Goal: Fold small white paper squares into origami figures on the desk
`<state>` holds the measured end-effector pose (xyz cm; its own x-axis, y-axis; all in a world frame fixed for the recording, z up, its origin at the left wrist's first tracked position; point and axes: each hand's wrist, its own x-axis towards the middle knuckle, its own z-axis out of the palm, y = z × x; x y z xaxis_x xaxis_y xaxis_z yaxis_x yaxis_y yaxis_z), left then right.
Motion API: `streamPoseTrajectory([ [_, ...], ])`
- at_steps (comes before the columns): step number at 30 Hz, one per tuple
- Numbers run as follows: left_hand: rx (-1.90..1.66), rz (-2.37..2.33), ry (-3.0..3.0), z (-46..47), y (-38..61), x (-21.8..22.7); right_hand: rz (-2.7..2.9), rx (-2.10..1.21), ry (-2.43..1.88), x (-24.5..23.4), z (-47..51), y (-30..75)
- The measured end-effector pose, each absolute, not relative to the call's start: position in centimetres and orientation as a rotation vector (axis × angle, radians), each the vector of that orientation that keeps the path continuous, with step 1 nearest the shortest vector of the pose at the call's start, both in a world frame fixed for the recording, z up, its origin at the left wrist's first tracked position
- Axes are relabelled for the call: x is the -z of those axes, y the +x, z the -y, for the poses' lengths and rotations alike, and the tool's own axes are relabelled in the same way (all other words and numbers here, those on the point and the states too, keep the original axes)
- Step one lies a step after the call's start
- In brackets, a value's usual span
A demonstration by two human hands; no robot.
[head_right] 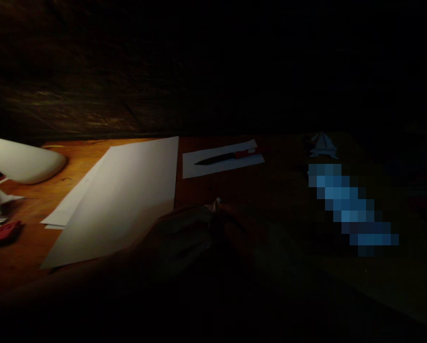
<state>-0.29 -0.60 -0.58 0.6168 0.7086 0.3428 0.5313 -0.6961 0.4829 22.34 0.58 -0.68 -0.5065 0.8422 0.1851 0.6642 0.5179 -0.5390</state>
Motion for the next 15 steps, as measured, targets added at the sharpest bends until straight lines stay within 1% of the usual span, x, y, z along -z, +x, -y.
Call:
streamPoseTrajectory([
  [6, -0.799, -0.862, 2.539, 0.1, -0.6, 1.0, 2.464, -0.465, -1.08, -0.6, -0.2, 22.7],
  [10, -0.837, -0.842, 2.548, -0.2, -0.7, 1.1, 2.436, -0.379, -1.102, -0.4, -0.3, 22.8],
  [15, -0.781, -0.779, 2.582, -0.4, -1.0, 1.2, 2.501, -0.261, -0.969, 0.2, -0.6, 22.9],
])
